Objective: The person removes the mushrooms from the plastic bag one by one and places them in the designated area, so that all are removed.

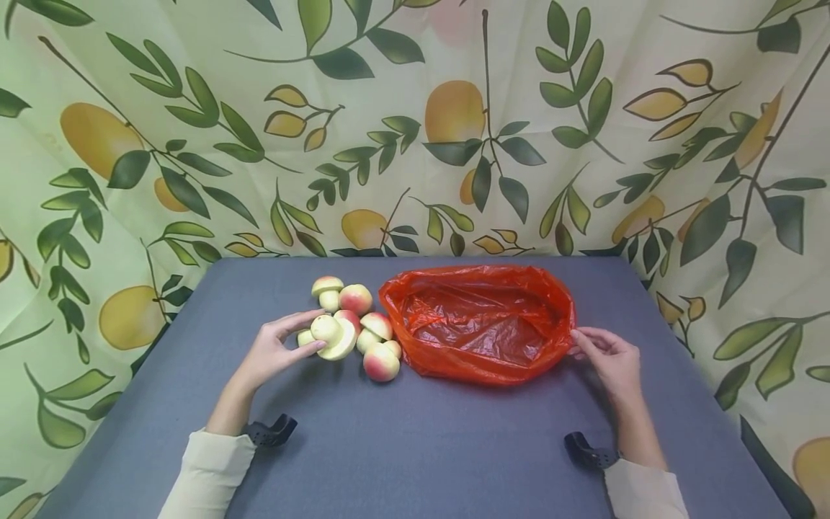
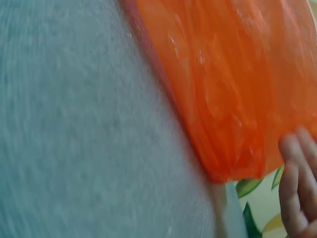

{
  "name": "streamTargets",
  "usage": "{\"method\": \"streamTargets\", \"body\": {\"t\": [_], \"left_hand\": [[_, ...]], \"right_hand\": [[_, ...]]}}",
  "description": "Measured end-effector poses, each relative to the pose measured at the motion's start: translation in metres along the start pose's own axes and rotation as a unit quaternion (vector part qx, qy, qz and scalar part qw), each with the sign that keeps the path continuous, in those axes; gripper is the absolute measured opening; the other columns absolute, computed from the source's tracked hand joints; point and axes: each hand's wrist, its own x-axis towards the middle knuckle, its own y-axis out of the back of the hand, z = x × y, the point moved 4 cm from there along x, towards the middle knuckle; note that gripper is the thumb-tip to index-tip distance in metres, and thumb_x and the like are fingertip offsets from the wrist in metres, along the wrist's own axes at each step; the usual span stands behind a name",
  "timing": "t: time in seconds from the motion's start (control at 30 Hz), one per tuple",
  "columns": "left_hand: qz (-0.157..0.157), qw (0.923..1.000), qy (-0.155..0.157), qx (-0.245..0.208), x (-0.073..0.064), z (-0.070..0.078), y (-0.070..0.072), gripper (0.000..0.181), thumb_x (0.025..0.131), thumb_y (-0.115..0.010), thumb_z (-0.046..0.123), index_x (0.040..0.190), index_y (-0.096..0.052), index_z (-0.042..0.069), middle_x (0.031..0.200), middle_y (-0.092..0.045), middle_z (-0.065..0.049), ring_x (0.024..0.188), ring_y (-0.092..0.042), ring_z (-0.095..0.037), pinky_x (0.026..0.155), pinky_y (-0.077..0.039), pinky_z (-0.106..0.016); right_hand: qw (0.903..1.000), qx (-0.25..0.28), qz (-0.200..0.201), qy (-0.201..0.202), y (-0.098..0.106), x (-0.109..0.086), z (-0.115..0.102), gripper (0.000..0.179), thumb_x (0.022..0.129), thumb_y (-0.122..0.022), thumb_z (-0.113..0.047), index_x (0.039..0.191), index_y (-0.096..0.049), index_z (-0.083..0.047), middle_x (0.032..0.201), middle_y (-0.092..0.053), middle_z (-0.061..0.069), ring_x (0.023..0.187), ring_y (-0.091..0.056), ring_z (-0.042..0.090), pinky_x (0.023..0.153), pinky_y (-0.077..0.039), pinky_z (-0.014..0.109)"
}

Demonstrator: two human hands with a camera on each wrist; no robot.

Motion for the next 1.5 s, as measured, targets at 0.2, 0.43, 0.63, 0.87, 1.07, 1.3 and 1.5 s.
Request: {"method": "streamTargets", "body": {"t": [0.2, 0.43, 0.63, 0.87, 1.07, 1.3, 1.5], "left_hand": [[0.004, 1.0, 0.002, -0.004, 0.001, 0.001, -0.003, 0.046, 0.071, -0.082, 0.002, 0.115, -0.069, 0.003, 0.107, -0.073, -0.016, 0.103, -0.059, 0.009, 0.09, -0.044, -0.004], [0.005, 1.0, 0.004, -0.007, 0.006, 0.008, -0.007, 0.046, 0.071, -0.082, 0.003, 0.115, -0.069, 0.003, 0.108, -0.073, -0.016, 0.103, -0.06, 0.005, 0.091, -0.044, -0.006], [0.007, 0.9998, -0.002, -0.019, 0.011, 0.006, -0.014, 0.048, 0.071, -0.082, 0.004, 0.117, -0.068, 0.004, 0.113, -0.072, -0.015, 0.105, -0.061, 0.005, 0.093, -0.046, -0.008], [-0.002, 0.999, 0.023, -0.039, 0.018, 0.009, -0.023, 0.049, 0.074, -0.081, 0.005, 0.12, -0.067, 0.005, 0.119, -0.07, -0.014, 0.11, -0.058, 0.007, 0.096, -0.045, -0.009], [0.001, 0.998, 0.022, -0.06, 0.023, 0.012, -0.028, 0.048, 0.074, -0.081, 0.004, 0.12, -0.066, 0.003, 0.119, -0.07, -0.014, 0.111, -0.058, 0.009, 0.096, -0.045, -0.008], [-0.003, 0.9953, 0.033, -0.091, 0.027, 0.011, -0.033, 0.046, 0.076, -0.079, 0.003, 0.12, -0.066, 0.002, 0.121, -0.068, -0.017, 0.107, -0.058, 0.011, 0.093, -0.048, -0.01], [-0.001, 0.9964, 0.028, -0.081, 0.03, 0.009, -0.037, 0.046, 0.077, -0.078, 0.003, 0.12, -0.065, 0.002, 0.118, -0.07, -0.017, 0.107, -0.061, 0.002, 0.095, -0.049, -0.013]], "right_hand": [[0.9751, -0.189, 0.095, -0.065, -0.004, 0.002, -0.004, 0.021, 0.082, -0.075, -0.007, 0.1, -0.073, -0.017, 0.071, -0.063, -0.033, 0.065, -0.059, -0.012, 0.058, -0.05, 0.005], [0.982, -0.167, 0.065, -0.062, -0.006, 0.001, -0.002, 0.029, 0.084, -0.072, -0.004, 0.112, -0.072, -0.009, 0.081, -0.065, -0.037, 0.078, -0.061, -0.019, 0.067, -0.049, -0.001], [0.9904, -0.118, 0.052, -0.05, -0.005, 0.002, 0.0, 0.03, 0.082, -0.071, 0.002, 0.107, -0.074, -0.015, 0.082, -0.069, -0.032, 0.076, -0.064, -0.016, 0.067, -0.05, 0.001], [0.9905, -0.119, 0.046, -0.051, -0.004, 0.002, 0.002, 0.029, 0.083, -0.072, 0.0, 0.105, -0.075, -0.018, 0.082, -0.069, -0.033, 0.075, -0.064, -0.017, 0.067, -0.05, 0.0], [0.9911, -0.116, 0.045, -0.048, -0.004, 0.001, 0.003, 0.03, 0.082, -0.072, 0.001, 0.103, -0.075, -0.02, 0.08, -0.069, -0.032, 0.074, -0.065, -0.016, 0.066, -0.05, 0.001], [0.994, -0.094, 0.029, -0.046, -0.004, 0.001, 0.002, 0.03, 0.083, -0.07, 0.002, 0.103, -0.074, -0.021, 0.082, -0.07, -0.03, 0.074, -0.066, -0.015, 0.066, -0.051, 0.002], [0.9924, -0.105, 0.031, -0.055, -0.003, 0.001, 0.003, 0.029, 0.084, -0.07, 0.001, 0.103, -0.074, -0.021, 0.082, -0.069, -0.031, 0.074, -0.065, -0.015, 0.066, -0.05, 0.001]]}}
